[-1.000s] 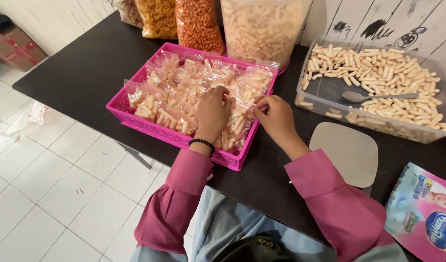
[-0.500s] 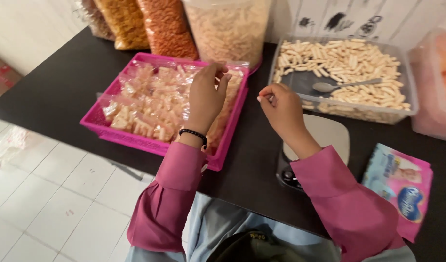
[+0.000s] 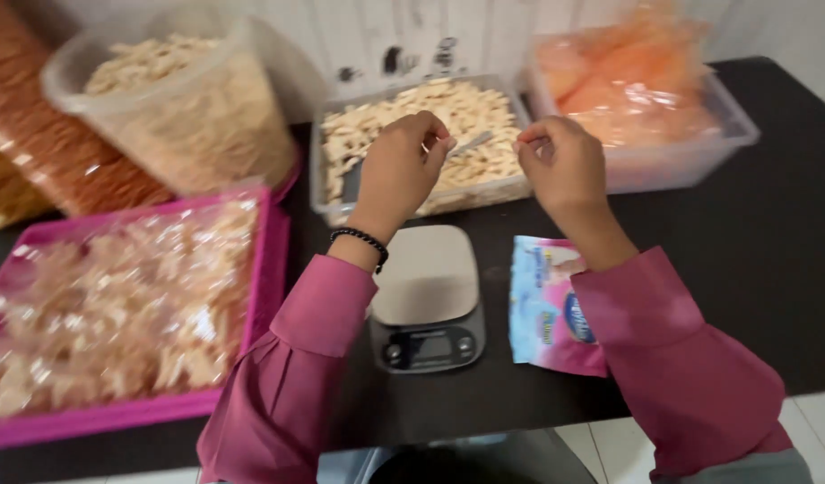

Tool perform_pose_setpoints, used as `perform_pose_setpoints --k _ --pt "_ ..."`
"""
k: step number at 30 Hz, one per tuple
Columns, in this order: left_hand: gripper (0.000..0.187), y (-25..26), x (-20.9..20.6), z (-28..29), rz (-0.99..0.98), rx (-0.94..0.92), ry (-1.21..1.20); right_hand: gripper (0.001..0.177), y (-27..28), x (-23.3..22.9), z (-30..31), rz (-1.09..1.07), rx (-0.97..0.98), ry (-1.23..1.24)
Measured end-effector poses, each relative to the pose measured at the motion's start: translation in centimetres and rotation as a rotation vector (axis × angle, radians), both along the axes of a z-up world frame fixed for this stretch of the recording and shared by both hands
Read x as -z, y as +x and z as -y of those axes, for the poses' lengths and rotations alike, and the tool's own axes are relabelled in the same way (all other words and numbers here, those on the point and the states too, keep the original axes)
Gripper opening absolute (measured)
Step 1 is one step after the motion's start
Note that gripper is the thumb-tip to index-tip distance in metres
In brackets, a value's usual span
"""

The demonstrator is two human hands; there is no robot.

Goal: Packaging small snacks into plastic bags and weighing them on a digital scale before placing them in a storage basket.

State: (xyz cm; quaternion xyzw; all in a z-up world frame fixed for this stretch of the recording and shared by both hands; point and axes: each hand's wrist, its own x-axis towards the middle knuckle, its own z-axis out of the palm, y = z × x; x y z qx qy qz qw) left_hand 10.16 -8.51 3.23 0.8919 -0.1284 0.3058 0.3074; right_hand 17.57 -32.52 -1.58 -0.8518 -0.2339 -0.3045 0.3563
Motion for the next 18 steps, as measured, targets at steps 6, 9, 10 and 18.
perform_pose_setpoints --k 6,9,10,18 --pt "0.014 7.5 0.7 9.5 -0.030 0.159 0.071 0.008 4.7 0.3 11.4 -0.106 0.269 -0.043" --pt "0.015 11.1 1.7 12.7 -0.032 0.158 0.116 0.013 7.2 1.5 15.9 -0.120 0.341 -0.065" --pt "0.015 11.9 1.7 13.7 -0.028 0.162 0.125 0.013 8.4 2.1 16.9 -0.117 0.345 -0.055" --pt "0.017 20.1 5.4 18.8 -0.161 0.104 0.233 0.017 15.7 4.7 18.7 -0.139 0.315 -0.034"
